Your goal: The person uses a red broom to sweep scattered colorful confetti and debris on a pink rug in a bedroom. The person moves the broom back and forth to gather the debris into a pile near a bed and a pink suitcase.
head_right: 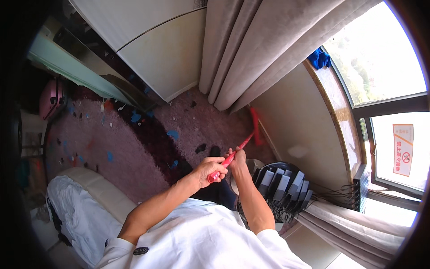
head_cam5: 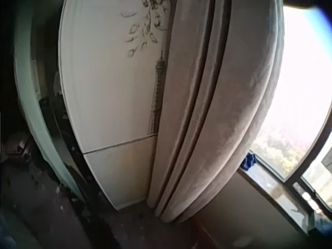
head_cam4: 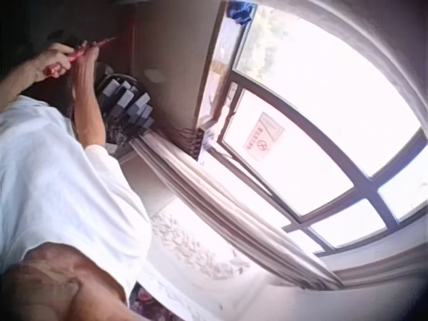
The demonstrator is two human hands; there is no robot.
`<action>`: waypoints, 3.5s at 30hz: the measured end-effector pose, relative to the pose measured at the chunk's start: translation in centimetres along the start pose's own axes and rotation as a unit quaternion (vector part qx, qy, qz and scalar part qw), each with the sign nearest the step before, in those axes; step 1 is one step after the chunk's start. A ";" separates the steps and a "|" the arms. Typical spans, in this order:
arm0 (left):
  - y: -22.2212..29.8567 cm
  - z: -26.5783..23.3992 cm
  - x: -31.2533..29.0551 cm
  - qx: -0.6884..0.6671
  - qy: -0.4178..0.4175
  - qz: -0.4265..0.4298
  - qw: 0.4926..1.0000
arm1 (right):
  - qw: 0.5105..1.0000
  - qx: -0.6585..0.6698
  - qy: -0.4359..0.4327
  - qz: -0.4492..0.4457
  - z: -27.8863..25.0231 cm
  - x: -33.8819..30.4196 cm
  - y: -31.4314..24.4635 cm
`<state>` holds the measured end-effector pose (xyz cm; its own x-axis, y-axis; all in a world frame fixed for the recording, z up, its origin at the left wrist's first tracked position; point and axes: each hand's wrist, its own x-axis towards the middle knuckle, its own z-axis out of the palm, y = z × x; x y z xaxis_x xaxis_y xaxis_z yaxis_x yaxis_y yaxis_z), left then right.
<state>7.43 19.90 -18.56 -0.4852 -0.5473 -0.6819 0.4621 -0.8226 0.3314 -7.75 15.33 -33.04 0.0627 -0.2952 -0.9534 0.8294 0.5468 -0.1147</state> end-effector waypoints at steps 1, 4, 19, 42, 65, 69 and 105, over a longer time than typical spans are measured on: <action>-0.5 -1.0 0.0 -0.019 0.000 0.008 1.000 | 1.000 -0.024 0.005 -0.014 -0.1 0.8 1.0; -0.8 -4.0 -2.0 -0.069 -0.004 -0.007 0.998 | 0.995 -0.097 0.011 0.006 0.8 1.0 4.5; -2.6 -3.1 -3.5 -0.148 0.004 0.031 0.989 | 0.983 -0.176 0.003 0.041 1.4 -3.1 2.6; -1.9 -3.4 -8.2 -0.216 0.137 0.195 0.947 | 0.925 -0.357 -0.076 0.105 8.1 0.2 9.2; -0.7 -11.1 -13.3 -0.285 0.106 0.240 0.922 | 0.928 -0.361 -0.079 0.045 11.3 0.1 18.8; -0.7 -11.3 -10.2 -0.328 0.106 0.232 0.910 | 0.898 -0.435 -0.032 0.061 12.8 4.2 18.0; -2.6 -11.1 -17.2 -0.335 0.124 0.292 0.887 | 0.857 -0.499 -0.068 0.110 12.5 3.4 22.5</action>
<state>22.78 33.09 -14.92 0.1211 -0.7311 -0.6715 0.9589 -0.0888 0.2696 18.03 16.87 -35.35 0.2767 -0.1511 -0.9490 -0.0944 0.9785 -0.1834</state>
